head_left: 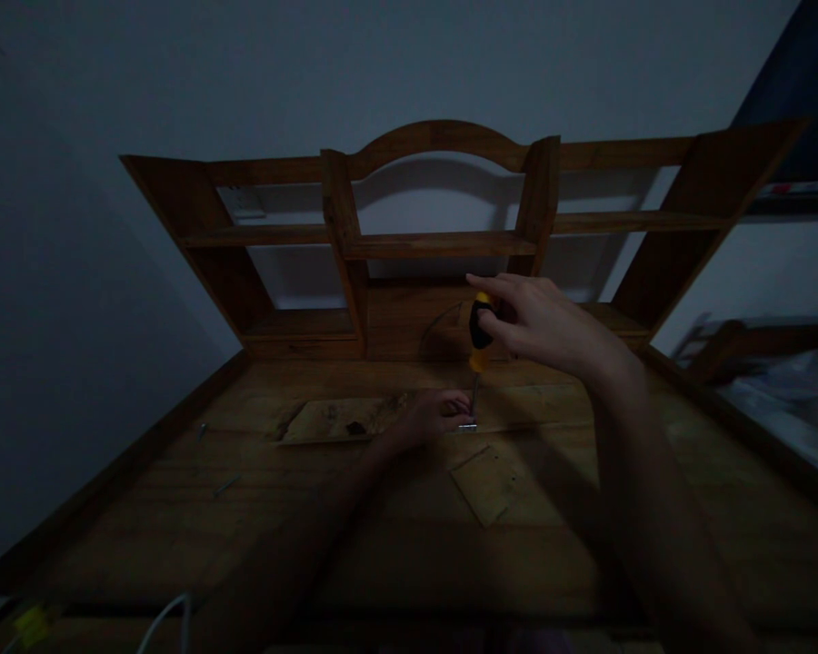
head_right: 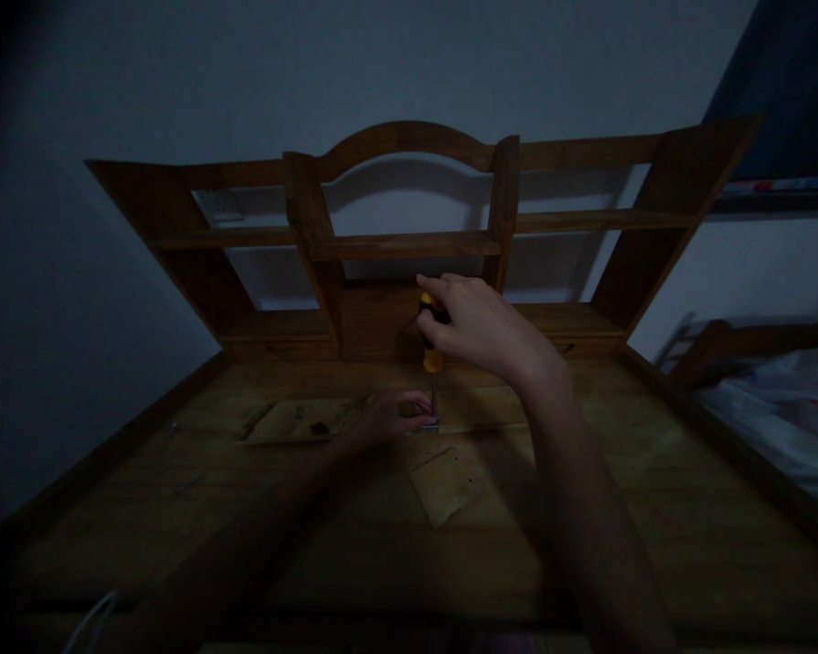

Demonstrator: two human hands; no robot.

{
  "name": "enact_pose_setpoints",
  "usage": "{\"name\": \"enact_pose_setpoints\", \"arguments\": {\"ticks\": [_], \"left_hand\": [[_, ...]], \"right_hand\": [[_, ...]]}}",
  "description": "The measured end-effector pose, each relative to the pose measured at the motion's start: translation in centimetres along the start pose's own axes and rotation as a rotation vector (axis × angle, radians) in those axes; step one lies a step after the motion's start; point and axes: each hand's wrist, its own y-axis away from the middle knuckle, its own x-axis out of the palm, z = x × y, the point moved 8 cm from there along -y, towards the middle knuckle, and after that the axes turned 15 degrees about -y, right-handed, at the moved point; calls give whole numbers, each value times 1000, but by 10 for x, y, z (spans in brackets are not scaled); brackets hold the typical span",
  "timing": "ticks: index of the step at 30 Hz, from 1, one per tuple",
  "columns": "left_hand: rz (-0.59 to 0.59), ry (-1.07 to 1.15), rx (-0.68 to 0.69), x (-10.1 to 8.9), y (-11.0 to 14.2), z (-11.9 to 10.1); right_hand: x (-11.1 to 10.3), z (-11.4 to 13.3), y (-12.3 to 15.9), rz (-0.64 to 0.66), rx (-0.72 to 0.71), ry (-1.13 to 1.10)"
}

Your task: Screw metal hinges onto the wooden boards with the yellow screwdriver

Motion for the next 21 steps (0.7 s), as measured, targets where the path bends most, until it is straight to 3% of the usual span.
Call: {"name": "enact_pose_setpoints", "arguments": {"ticks": [21], "left_hand": [[-6,-6,-5,4,-1,10]], "right_hand": [[0,0,0,-25,-23,34]]}}
